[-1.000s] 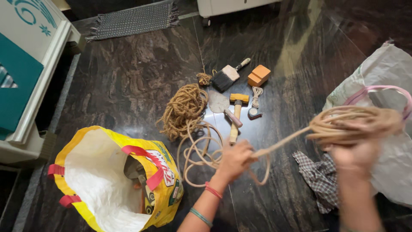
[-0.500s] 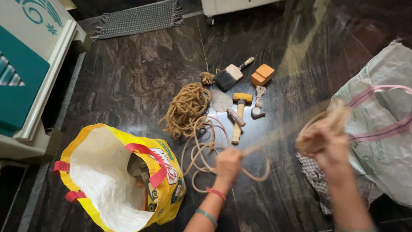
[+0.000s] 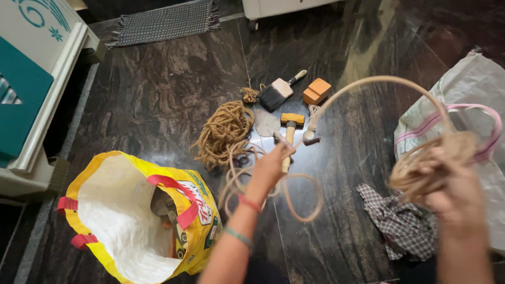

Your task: The person sits on the floor and coils a long rope by hand into a neat bundle. They repeatedly loop the rope and adjust the coils to keep them organized.

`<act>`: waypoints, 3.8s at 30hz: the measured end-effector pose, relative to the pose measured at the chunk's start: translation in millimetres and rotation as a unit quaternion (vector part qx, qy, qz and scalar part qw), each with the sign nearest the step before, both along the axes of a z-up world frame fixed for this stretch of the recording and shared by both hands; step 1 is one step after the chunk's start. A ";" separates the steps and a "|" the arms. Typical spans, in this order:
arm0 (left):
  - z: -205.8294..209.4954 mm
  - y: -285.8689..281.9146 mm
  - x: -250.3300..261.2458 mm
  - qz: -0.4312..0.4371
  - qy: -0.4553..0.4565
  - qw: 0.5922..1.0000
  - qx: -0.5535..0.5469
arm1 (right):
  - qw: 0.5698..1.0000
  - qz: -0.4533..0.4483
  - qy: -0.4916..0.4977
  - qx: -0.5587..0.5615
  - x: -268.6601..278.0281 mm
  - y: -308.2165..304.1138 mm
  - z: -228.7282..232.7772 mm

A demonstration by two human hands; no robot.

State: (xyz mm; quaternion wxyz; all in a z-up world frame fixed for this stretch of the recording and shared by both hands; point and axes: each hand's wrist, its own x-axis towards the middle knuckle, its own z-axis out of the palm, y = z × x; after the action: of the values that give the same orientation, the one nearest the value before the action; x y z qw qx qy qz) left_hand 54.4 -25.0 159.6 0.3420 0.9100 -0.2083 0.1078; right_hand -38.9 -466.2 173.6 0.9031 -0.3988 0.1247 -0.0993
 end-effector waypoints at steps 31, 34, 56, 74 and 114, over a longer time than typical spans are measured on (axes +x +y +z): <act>-4.6 -5.8 32.1 -0.038 -0.090 0.995 -0.009 | 0.974 0.102 0.201 -0.012 -13.7 146.0 -62.7; -35.7 4.1 41.1 0.168 0.094 0.981 0.001 | 0.968 0.156 0.193 0.047 -24.3 137.9 -47.0; 1.2 -69.6 -0.7 0.053 -0.118 0.985 -0.115 | 0.863 0.397 -0.167 0.263 -75.4 171.3 52.2; 36.5 -47.5 52.3 0.096 -0.069 0.993 -0.020 | 0.880 0.444 -0.072 0.153 -80.8 177.8 25.3; 10.5 -27.7 -56.4 -0.160 -0.077 0.982 -0.069 | 0.947 0.278 0.162 -0.009 6.7 199.9 -27.3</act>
State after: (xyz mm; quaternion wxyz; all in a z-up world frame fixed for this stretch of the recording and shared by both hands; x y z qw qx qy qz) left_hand -2.0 -52.7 170.1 0.3994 0.8281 -0.3692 0.1356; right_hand -32.1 -266.3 146.3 0.8589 -0.4366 0.1525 0.2202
